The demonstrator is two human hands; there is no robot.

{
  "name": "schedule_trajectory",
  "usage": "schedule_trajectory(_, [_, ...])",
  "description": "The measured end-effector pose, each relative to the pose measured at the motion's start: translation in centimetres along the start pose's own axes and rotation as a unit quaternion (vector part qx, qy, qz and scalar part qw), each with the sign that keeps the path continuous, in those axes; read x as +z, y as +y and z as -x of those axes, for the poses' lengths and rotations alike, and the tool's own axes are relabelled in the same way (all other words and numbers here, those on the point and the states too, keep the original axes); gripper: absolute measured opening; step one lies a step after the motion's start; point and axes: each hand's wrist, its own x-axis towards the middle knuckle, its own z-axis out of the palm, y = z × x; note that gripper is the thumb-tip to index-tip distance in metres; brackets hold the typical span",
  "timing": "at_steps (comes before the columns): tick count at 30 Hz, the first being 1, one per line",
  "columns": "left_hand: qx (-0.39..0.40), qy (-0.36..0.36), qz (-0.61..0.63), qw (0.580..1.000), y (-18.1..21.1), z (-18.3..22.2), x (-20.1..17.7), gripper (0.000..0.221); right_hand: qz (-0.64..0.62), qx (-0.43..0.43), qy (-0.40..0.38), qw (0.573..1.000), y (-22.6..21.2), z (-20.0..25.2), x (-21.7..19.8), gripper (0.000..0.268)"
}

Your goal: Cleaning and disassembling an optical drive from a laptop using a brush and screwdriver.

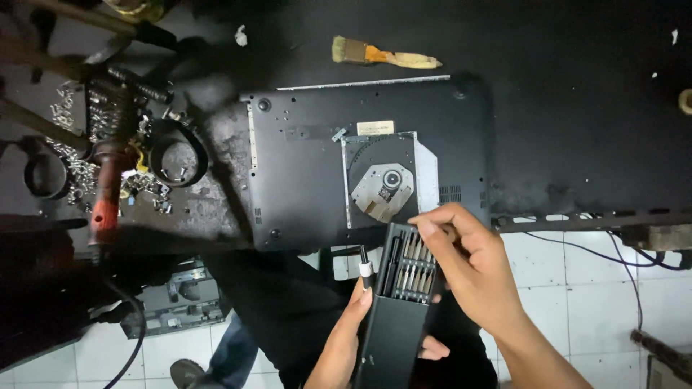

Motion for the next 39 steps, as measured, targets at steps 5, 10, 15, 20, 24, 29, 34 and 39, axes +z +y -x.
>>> schedule_trajectory(5, [-0.042,-0.005,0.017,0.999,-1.4,-1.0,-2.0,0.074,-0.029,0.008,0.009,0.999,0.0,-0.6,-0.7,0.021])
schedule_trajectory(10, [-0.06,0.029,-0.003,0.998,-0.1,-0.9,1.2,0.074,-0.064,0.004,0.003,0.998,0.2,-0.6,-1.2,0.023])
schedule_trajectory(15, [-0.052,0.025,-0.016,0.998,0.1,-0.9,2.0,0.072,-0.044,-0.004,0.002,0.999,-0.2,-0.7,-1.7,0.025])
schedule_trajectory(20, [-0.042,0.012,-0.043,0.998,-0.4,-1.2,1.7,0.074,-0.052,-0.011,0.009,0.999,-0.4,-0.7,-2.2,0.024])
schedule_trajectory(24, [-0.031,0.011,-0.069,0.997,0.0,-1.1,2.8,0.072,-0.062,-0.03,0.008,0.998,-0.2,-0.5,-2.4,0.022])
schedule_trajectory(29, [-0.028,0.009,-0.092,0.995,-0.2,-1.3,2.7,0.073,-0.058,-0.025,0.015,0.998,-0.1,-0.4,-2.8,0.019])
schedule_trajectory(34, [-0.057,0.02,-0.078,0.995,-0.3,-1.7,3.2,0.071,-0.047,-0.042,0.038,0.997,-0.3,-0.2,-3.1,0.017])
schedule_trajectory(39, [-0.062,0.004,-0.105,0.993,-0.6,-1.8,3.6,0.075,-0.067,-0.067,0.088,0.992,0.4,0.0,-2.9,0.011])
